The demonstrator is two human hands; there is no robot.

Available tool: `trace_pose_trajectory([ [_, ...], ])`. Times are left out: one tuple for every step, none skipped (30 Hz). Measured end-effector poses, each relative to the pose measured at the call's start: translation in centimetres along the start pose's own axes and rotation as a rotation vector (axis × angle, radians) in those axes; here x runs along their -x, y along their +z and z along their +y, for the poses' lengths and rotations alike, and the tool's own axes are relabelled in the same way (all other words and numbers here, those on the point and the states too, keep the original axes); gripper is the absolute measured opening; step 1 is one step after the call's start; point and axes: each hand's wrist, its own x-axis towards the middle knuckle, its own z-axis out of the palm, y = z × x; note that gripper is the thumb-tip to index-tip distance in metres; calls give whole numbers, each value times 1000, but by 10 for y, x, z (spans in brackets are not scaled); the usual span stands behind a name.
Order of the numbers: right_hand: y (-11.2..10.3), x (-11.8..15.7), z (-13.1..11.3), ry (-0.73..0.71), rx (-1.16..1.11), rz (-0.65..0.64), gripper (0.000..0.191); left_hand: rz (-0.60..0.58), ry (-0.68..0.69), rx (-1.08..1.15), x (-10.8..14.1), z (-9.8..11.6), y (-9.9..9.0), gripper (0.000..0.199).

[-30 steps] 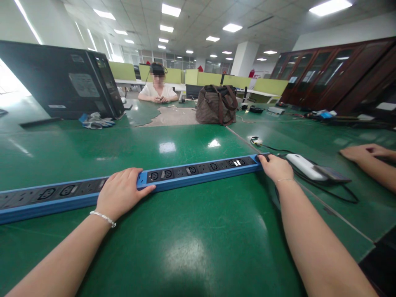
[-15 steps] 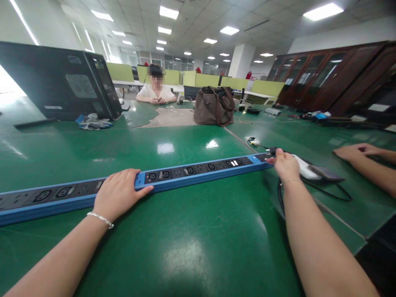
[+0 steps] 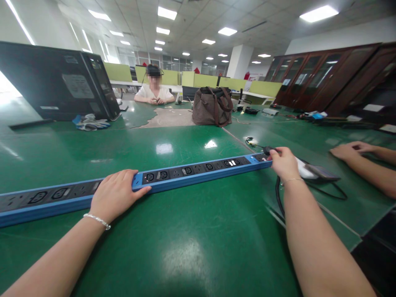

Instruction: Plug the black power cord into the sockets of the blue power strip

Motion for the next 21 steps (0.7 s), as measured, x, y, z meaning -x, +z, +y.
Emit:
trace_pose_trajectory([
  [0,3,-6,30,6,-14,47,-2,1,-6,0,0,0,70],
  [-1,5,-12,41,17,-20,46,-6,2,-13,0,0,0,71],
  [-2,7,-17,48,24,-18,45,-9,2,-18,0,0,0,71],
  [-2,9,-21,38,25,-17,45,-11,0,-24,0,1,0,71],
  [-2,11,-23,23,19,-19,44,-12,-2,-28,0,1,0,71],
  [-1,13,-26,0,8,-30,44,-12,-3,-31,0,1,0,70],
  [0,14,-28,-31,-5,-50,43,-12,-2,-34,0,1,0,70],
  [2,15,-29,-70,-16,-77,42,-12,0,-37,0,1,0,71],
  [4,17,-31,-109,-18,-105,40,-13,2,-38,0,0,0,71],
  [6,18,-34,-142,-10,-132,39,-14,4,-36,0,0,0,71],
  [8,20,-36,-167,8,-156,38,-15,4,-33,0,0,0,71],
  [10,22,-38,-183,32,-176,37,-16,2,-28,0,0,0,72],
  [12,23,-40,-190,60,-194,37,-17,0,-21,0,0,0,72],
  [13,24,-42,-192,91,-209,37,-17,-4,-12,0,0,0,71],
  [14,25,-44,-191,120,-221,37,-15,-6,-4,0,0,0,71],
  [14,26,-45,-190,148,-229,37,-11,-7,3,0,0,0,71],
  [14,26,-46,-188,173,-233,37,-8,-6,5,0,0,0,71],
  [14,26,-47,-186,196,-236,37,-4,-5,3,0,1,-1,71],
  [13,26,-48,-187,214,-240,37,-2,-4,-4,1,1,-1,72],
  [13,26,-48,-186,228,-245,37,-1,-2,-14,1,1,-1,72],
  [12,27,-49,-182,239,-251,37,-2,0,-23,1,1,-1,72],
])
